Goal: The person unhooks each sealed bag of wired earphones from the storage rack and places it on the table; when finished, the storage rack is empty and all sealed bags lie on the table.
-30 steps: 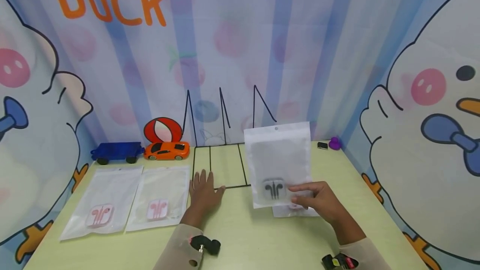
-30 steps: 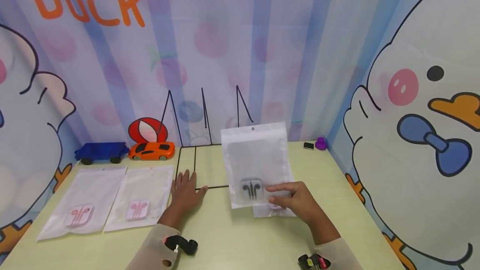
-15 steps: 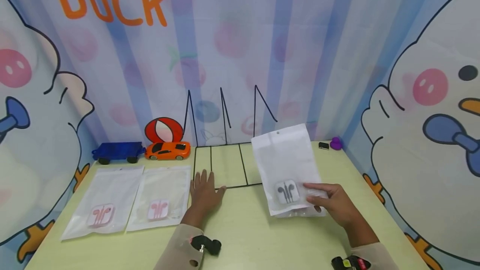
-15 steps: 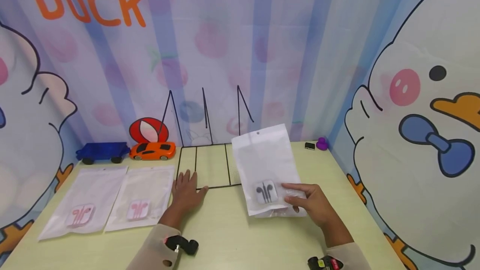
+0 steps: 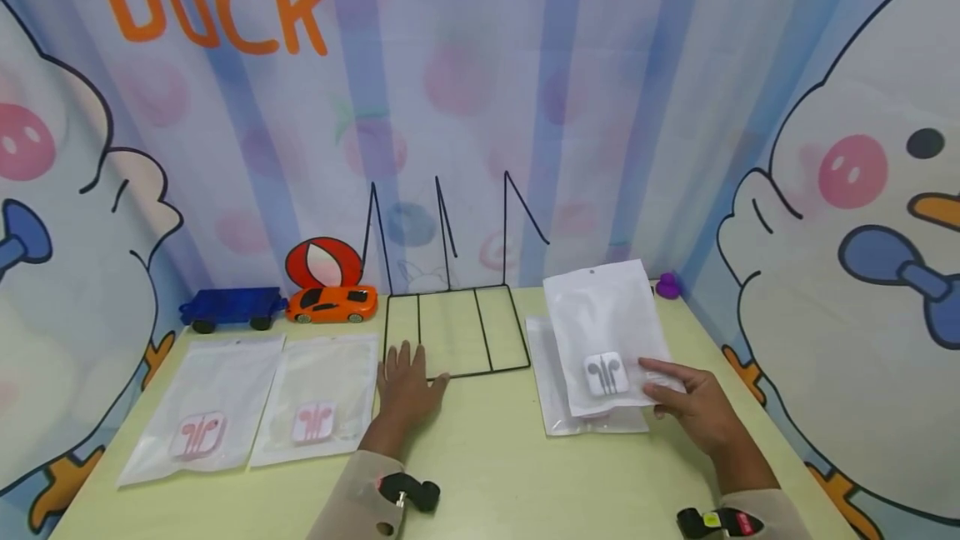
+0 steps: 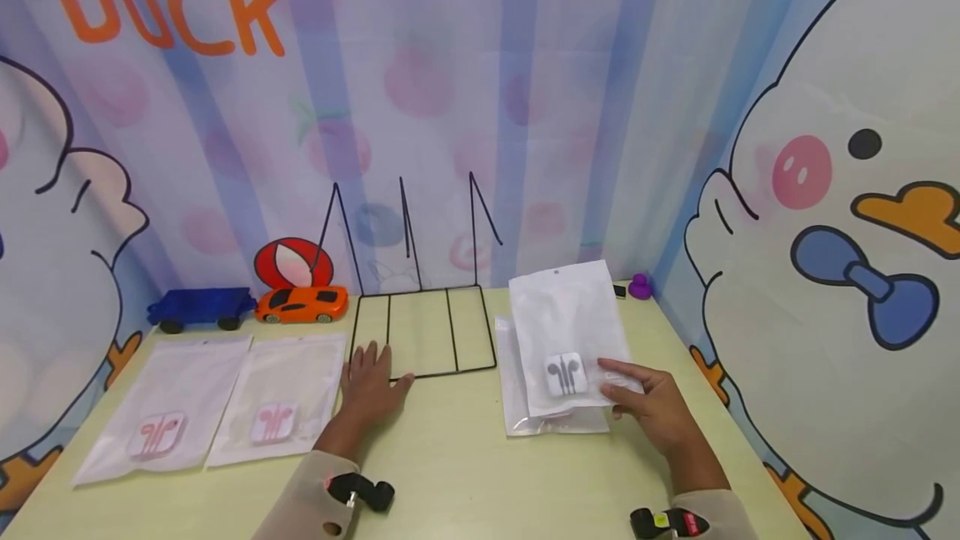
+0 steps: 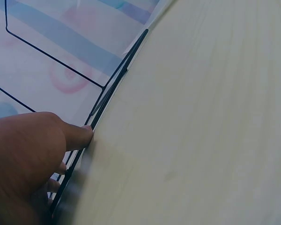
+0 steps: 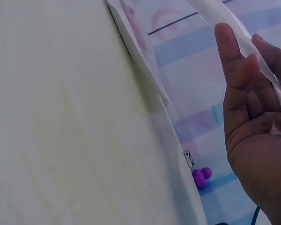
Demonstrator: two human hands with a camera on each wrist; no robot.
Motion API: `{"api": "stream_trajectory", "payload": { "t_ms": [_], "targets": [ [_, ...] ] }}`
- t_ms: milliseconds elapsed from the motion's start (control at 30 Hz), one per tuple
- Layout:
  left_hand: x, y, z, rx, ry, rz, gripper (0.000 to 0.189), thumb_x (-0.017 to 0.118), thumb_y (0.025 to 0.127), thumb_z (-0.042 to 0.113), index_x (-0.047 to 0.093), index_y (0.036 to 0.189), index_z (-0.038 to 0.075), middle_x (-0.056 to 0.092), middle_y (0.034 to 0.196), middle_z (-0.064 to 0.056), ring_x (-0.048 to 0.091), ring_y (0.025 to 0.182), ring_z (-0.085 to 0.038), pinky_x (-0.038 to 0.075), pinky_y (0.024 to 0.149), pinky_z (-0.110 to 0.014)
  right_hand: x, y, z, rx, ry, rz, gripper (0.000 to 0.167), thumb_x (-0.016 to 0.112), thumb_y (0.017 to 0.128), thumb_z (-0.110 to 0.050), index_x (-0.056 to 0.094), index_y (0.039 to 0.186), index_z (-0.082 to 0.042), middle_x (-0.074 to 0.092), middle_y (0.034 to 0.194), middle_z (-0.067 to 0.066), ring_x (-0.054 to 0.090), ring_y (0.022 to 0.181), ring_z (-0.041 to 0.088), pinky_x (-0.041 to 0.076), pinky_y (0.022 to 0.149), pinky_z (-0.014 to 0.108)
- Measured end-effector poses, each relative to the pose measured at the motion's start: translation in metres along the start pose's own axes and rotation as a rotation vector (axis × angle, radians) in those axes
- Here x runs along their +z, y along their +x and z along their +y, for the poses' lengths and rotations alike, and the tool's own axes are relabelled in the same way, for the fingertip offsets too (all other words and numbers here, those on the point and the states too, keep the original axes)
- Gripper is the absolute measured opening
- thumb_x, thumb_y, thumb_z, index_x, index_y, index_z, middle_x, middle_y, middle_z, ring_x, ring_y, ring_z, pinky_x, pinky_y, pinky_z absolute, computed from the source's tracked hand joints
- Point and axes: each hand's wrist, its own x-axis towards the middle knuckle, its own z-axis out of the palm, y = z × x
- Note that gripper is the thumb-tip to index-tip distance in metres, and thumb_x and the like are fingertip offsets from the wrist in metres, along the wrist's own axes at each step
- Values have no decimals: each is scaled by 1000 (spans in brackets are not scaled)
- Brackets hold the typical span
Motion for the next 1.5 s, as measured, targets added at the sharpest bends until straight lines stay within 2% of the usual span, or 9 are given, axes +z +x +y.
{"api": "stream_trajectory", "payload": {
  "t_ms": [100,267,367,533,767,1000,1167,1333,1500],
  "targets": [
    [1,0,0,0,-1,7,77,63,107,41,41,164,-5,29,176,-31,19,166,-53,13,133,-73,-9,-1,2,14,37,15,43,76,99,1,75,140,-9,75,123,-23,69,77,11,63,68,25],
    [1,0,1,1,-6,12,77,63,107,41,41,164,-5,29,176,-31,19,166,-53,13,134,-73,-25,-1,5,44,31,52,41,77,100,-3,78,138,-18,71,124,-28,69,79,10,62,69,23],
    [1,0,1,2,-8,11,77,62,107,41,40,165,-5,28,176,-31,18,166,-53,12,134,-73,-34,-3,8,49,71,58,40,75,101,0,80,135,-20,71,124,-25,69,78,9,62,67,23],
    [-1,-2,1,-1,-6,16,77,63,107,40,41,164,-6,28,176,-32,19,166,-54,13,133,-73,-47,-5,12,62,116,24,40,71,103,3,80,134,-21,73,121,-17,69,76,8,62,67,23],
    [3,0,0,-7,-6,16,77,62,107,41,40,165,-5,28,176,-31,19,166,-53,13,134,-73,-59,-5,13,55,140,10,40,67,106,2,79,135,-22,79,116,-12,80,81,12,62,66,23],
    [1,-2,-1,-2,-5,16,77,64,106,40,41,164,-6,28,176,-32,19,166,-54,13,133,-73,-68,-10,17,108,91,99,37,73,103,-3,84,124,-31,77,112,-19,75,77,7,61,65,22],
    [-1,-4,-1,0,-4,15,78,65,105,39,41,163,-6,29,175,-33,20,165,-54,13,133,-74,-76,-14,19,135,90,82,40,70,105,-3,84,118,-38,81,105,-13,80,80,10,62,66,22],
    [-2,-3,2,2,-17,14,77,64,106,39,41,164,-6,29,175,-33,19,166,-54,13,133,-73,-81,-14,20,143,74,87,38,70,105,-2,84,121,-33,79,106,-14,75,78,8,62,65,22],
    [-2,-2,2,5,-11,15,76,63,106,39,41,163,-6,29,175,-33,20,165,-54,14,133,-73,-83,-12,19,191,-10,87,35,74,103,-5,84,122,-32,75,106,-17,74,79,8,62,66,24]
  ]
}}
